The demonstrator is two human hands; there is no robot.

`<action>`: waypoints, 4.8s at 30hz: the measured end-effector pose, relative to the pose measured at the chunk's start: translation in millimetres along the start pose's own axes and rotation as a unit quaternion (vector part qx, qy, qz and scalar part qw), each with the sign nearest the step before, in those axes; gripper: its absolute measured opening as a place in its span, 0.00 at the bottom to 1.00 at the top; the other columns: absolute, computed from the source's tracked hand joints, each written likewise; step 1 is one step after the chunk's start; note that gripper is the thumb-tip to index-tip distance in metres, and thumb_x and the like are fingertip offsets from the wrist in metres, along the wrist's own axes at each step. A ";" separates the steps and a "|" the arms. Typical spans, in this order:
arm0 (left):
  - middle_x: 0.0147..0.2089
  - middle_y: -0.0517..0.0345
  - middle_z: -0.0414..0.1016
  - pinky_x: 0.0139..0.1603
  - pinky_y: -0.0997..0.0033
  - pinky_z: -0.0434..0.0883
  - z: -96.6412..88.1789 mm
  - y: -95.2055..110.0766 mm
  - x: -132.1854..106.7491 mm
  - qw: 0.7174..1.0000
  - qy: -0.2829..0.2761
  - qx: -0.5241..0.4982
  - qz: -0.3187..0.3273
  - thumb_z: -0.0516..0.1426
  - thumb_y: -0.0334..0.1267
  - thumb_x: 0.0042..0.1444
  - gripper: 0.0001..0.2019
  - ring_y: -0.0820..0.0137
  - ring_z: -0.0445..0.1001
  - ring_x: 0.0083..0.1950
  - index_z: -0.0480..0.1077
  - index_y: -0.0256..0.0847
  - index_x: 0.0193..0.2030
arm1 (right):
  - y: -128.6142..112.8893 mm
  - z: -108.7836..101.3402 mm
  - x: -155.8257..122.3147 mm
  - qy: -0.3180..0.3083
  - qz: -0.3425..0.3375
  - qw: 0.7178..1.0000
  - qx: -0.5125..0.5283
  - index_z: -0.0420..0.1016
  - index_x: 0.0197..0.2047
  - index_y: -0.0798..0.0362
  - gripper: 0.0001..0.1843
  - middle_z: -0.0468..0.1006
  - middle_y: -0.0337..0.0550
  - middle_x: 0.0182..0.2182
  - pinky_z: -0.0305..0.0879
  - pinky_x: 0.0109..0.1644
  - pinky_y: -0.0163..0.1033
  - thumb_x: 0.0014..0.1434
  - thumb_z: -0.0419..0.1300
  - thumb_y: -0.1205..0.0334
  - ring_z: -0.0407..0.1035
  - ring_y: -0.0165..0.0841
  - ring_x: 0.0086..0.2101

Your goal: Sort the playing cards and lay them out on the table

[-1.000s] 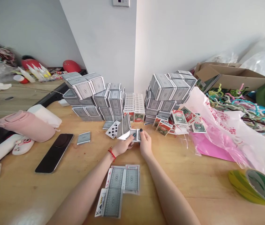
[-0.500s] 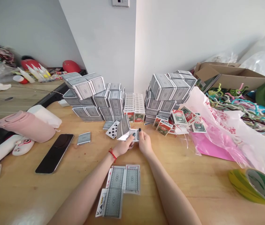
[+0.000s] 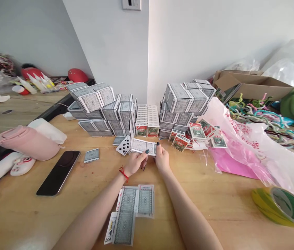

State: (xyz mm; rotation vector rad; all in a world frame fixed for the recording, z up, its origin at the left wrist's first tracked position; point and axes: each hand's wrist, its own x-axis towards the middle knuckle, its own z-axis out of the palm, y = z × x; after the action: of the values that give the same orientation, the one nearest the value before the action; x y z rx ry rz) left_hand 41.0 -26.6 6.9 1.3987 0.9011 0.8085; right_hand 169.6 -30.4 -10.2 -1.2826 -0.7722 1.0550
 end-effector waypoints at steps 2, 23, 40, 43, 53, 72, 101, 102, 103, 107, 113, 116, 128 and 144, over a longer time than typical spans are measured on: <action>0.14 0.63 0.57 0.22 0.75 0.56 -3.5 0.4 -3.9 0.995 0.059 0.049 0.064 0.50 0.51 0.52 0.20 0.77 0.57 0.17 0.59 0.39 0.17 | 0.6 -2.5 3.9 0.013 0.025 0.999 0.042 0.58 0.20 0.51 0.24 0.59 0.31 0.10 0.46 0.16 0.33 0.48 0.55 0.38 0.51 0.24 0.12; 0.56 0.43 0.64 0.52 0.65 0.64 -33.1 -5.4 7.1 0.931 0.267 0.098 0.229 0.51 0.43 0.55 0.29 0.63 0.66 0.54 0.49 0.39 0.62 | -1.6 -4.7 0.4 -0.229 0.052 0.965 0.117 0.70 0.32 0.54 0.17 0.74 0.40 0.21 0.57 0.21 0.32 0.48 0.61 0.47 0.60 0.26 0.18; 0.21 0.56 0.69 0.24 0.75 0.60 -41.2 -7.4 18.5 0.867 0.474 -0.137 0.065 0.51 0.47 0.50 0.17 0.72 0.66 0.24 0.66 0.35 0.20 | 11.9 5.2 -7.8 -0.198 -0.107 0.963 -0.147 0.72 0.34 0.52 0.08 0.74 0.42 0.25 0.65 0.27 0.37 0.52 0.56 0.58 0.68 0.32 0.23; 0.19 0.54 0.67 0.25 0.73 0.56 -34.9 -10.9 14.5 0.898 0.435 0.048 0.050 0.50 0.48 0.51 0.19 0.70 0.64 0.23 0.64 0.37 0.16 | 13.4 8.5 -9.6 -0.174 -0.225 0.932 -0.224 0.72 0.43 0.51 0.16 0.74 0.47 0.43 0.67 0.45 0.44 0.50 0.57 0.65 0.69 0.39 0.42; 0.15 0.58 0.59 0.25 0.71 0.52 -30.9 -11.6 9.3 0.919 0.365 0.133 0.076 0.49 0.49 0.53 0.22 0.72 0.59 0.21 0.58 0.39 0.13 | 17.6 9.1 -10.3 -0.165 -0.301 0.873 -0.347 0.71 0.48 0.50 0.23 0.74 0.46 0.45 0.62 0.54 0.46 0.50 0.49 0.73 0.67 0.38 0.47; 0.31 0.49 0.76 0.19 0.74 0.63 -48.3 14.9 4.7 0.920 -0.055 -0.379 -0.078 0.50 0.44 0.50 0.23 0.73 0.67 0.18 0.67 0.33 0.50 | 2.4 -14.2 14.9 -0.043 -0.015 0.982 0.185 0.73 0.28 0.50 0.05 0.76 0.41 0.34 0.66 0.43 0.43 0.43 0.61 0.63 0.69 0.35 0.37; 0.37 0.47 0.74 0.19 0.68 0.66 -59.1 16.0 -1.2 0.893 -0.196 -0.370 -0.167 0.43 0.62 0.52 0.32 0.62 0.74 0.27 0.61 0.42 0.54 | -8.0 -7.8 3.1 -0.118 0.062 0.979 0.154 0.72 0.23 0.54 0.11 0.70 0.36 0.19 0.56 0.24 0.32 0.40 0.67 0.57 0.61 0.25 0.21; 0.40 0.46 0.74 0.19 0.69 0.67 -61.1 17.6 -0.3 0.887 -0.206 -0.382 -0.156 0.42 0.63 0.51 0.33 0.61 0.74 0.29 0.59 0.44 0.57 | -8.2 -8.3 4.0 -0.114 0.063 0.978 0.166 0.71 0.22 0.54 0.11 0.69 0.35 0.18 0.56 0.24 0.32 0.41 0.67 0.57 0.61 0.25 0.21; 0.43 0.45 0.73 0.20 0.69 0.68 -62.6 19.5 0.1 0.883 -0.205 -0.399 -0.141 0.42 0.64 0.51 0.34 0.61 0.75 0.31 0.57 0.45 0.58 | -8.5 -8.8 4.8 -0.110 0.064 0.976 0.179 0.70 0.21 0.54 0.11 0.68 0.35 0.18 0.56 0.24 0.32 0.41 0.67 0.58 0.60 0.25 0.21; 0.51 0.46 0.70 0.32 0.67 0.71 -64.1 25.3 -0.7 0.869 -0.139 -0.470 -0.074 0.44 0.61 0.52 0.33 0.62 0.74 0.40 0.54 0.46 0.61 | -8.9 -9.8 6.7 -0.096 0.058 0.974 0.197 0.68 0.21 0.53 0.11 0.68 0.36 0.20 0.57 0.24 0.33 0.42 0.66 0.58 0.61 0.26 0.22; 0.52 0.45 0.69 0.40 0.65 0.70 -64.5 20.6 0.4 0.860 -0.108 -0.494 -0.065 0.47 0.53 0.54 0.29 0.64 0.74 0.41 0.56 0.38 0.59 | -7.9 -7.9 5.5 -0.091 0.048 0.976 0.190 0.69 0.26 0.53 0.11 0.68 0.36 0.21 0.58 0.22 0.33 0.44 0.65 0.56 0.60 0.26 0.20; 0.49 0.44 0.71 0.35 0.68 0.71 -65.2 16.5 1.7 0.857 -0.096 -0.502 -0.070 0.47 0.53 0.54 0.29 0.66 0.74 0.38 0.60 0.33 0.56 | -7.7 -7.1 6.3 -0.094 0.055 0.973 0.205 0.69 0.27 0.53 0.12 0.68 0.36 0.20 0.59 0.22 0.33 0.47 0.62 0.53 0.61 0.26 0.20; 0.56 0.47 0.66 0.56 0.66 0.64 -57.9 11.9 5.1 0.882 -0.020 -0.470 0.011 0.51 0.26 0.46 0.25 0.65 0.68 0.54 0.63 0.32 0.54 | -5.6 -8.5 10.3 -0.074 0.109 0.957 0.258 0.70 0.23 0.54 0.07 0.70 0.35 0.20 0.61 0.23 0.30 0.41 0.65 0.66 0.63 0.25 0.22; 0.50 0.53 0.71 0.41 0.74 0.66 -46.6 7.6 11.6 0.939 0.033 -0.330 0.092 0.60 0.30 0.44 0.22 0.70 0.69 0.45 0.68 0.40 0.50 | -2.7 -5.8 3.0 -0.182 0.099 0.963 0.170 0.72 0.26 0.58 0.12 0.73 0.39 0.22 0.65 0.20 0.30 0.42 0.66 0.59 0.65 0.25 0.20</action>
State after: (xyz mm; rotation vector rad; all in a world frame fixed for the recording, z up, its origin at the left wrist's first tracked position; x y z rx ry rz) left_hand 5.2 5.2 15.5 0.8688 0.4746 1.1748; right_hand 176.5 -29.7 -8.9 -0.8931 -0.7039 1.5425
